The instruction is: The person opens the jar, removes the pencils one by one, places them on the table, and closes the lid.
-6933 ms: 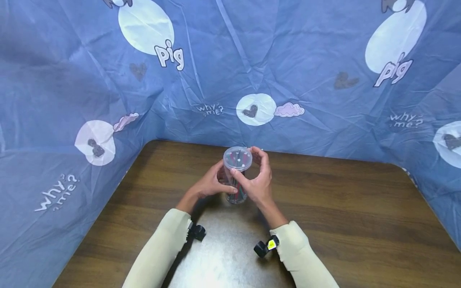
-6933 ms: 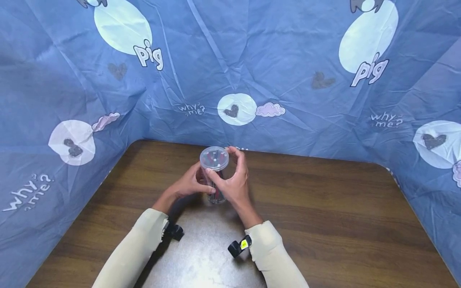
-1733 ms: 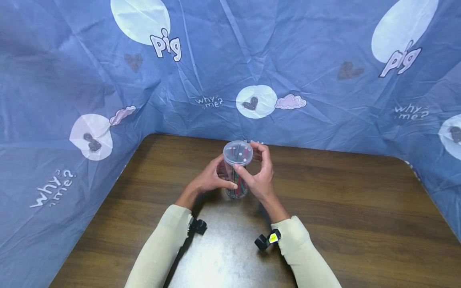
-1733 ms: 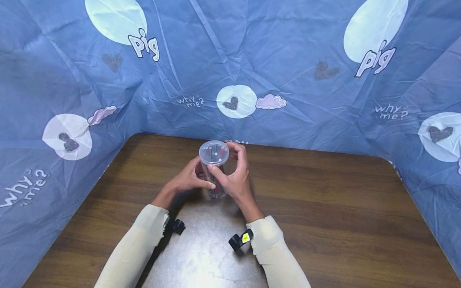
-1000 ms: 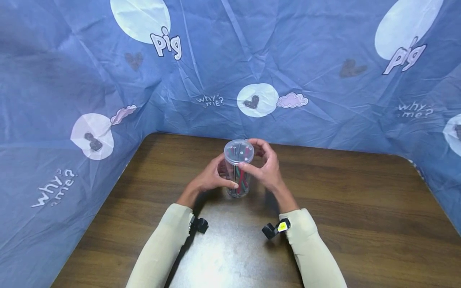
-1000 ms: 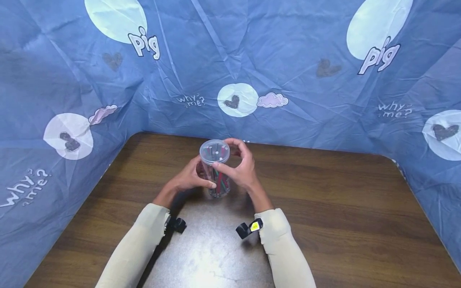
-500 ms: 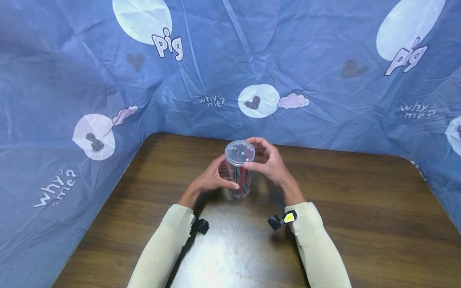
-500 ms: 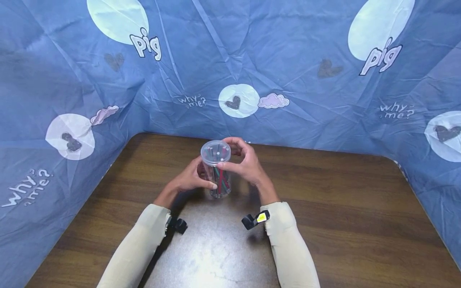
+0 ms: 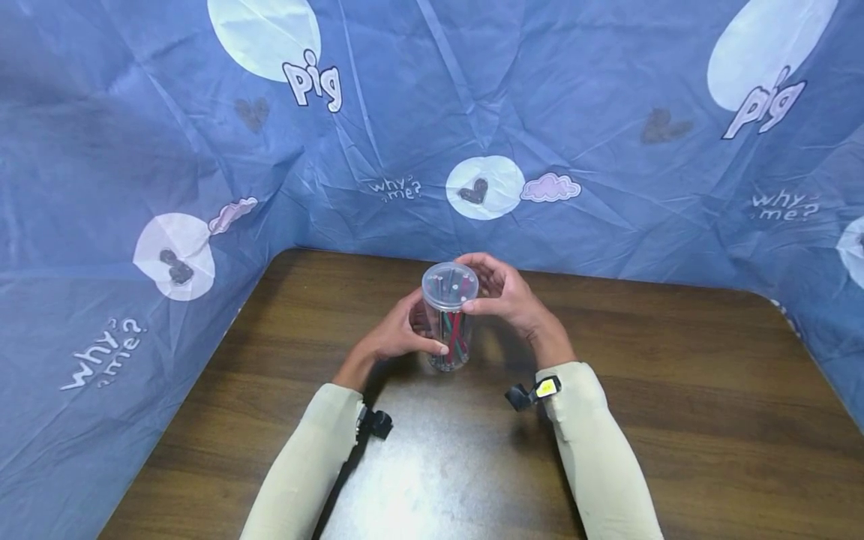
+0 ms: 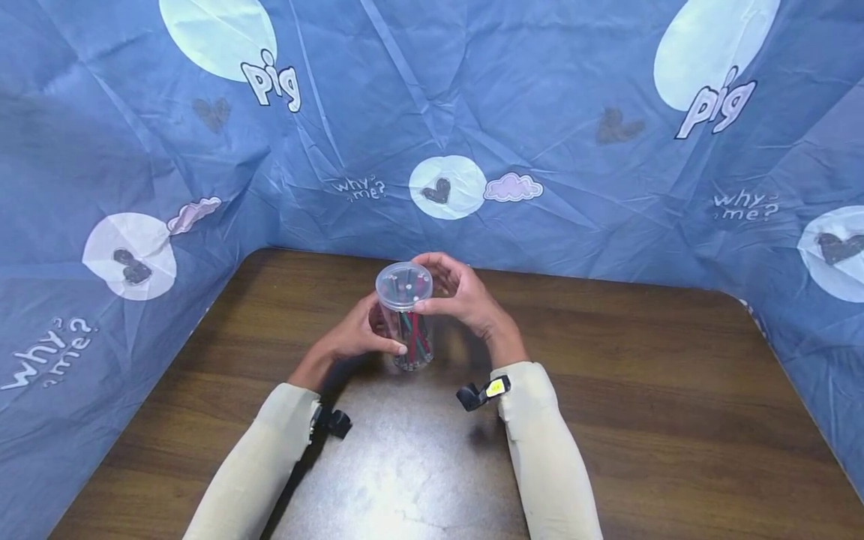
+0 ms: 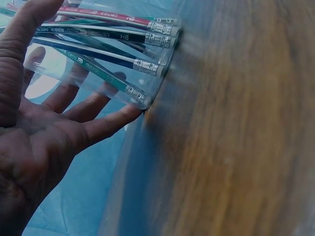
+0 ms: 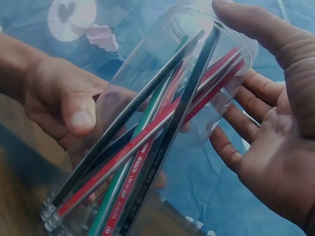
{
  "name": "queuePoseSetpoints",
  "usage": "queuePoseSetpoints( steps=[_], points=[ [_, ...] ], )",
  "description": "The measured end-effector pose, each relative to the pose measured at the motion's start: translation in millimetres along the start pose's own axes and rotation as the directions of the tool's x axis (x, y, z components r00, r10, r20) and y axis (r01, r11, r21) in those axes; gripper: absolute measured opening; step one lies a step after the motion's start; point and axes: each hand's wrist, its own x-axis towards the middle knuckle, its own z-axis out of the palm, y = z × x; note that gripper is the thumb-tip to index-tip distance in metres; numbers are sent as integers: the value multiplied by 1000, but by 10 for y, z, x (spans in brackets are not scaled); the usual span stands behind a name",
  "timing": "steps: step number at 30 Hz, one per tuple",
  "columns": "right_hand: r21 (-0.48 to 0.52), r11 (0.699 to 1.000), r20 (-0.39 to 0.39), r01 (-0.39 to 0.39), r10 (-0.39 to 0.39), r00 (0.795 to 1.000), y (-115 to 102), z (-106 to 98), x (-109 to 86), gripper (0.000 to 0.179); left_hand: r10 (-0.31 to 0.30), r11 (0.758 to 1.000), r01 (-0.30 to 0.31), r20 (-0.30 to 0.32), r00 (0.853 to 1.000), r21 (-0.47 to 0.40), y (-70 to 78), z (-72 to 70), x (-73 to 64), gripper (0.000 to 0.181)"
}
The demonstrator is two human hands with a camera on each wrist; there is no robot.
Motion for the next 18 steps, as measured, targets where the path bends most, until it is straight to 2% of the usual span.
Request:
queuePoseSetpoints(
  steps=[8, 15, 18],
  points=[
    [128, 992, 97, -7, -5, 995, 60, -61, 54, 62, 7, 1000, -7, -12, 1000, 28, 52, 21, 6, 95],
    [144, 989, 122, -14, -4, 992, 75, -100, 61, 65, 3, 1000, -2, -7, 1000, 30, 296, 77, -39, 90],
    [172, 985, 119, 21, -42, 992, 111, -91, 30, 70, -12, 1000, 12, -8, 1000, 27, 310, 76, -59, 90]
  ],
)
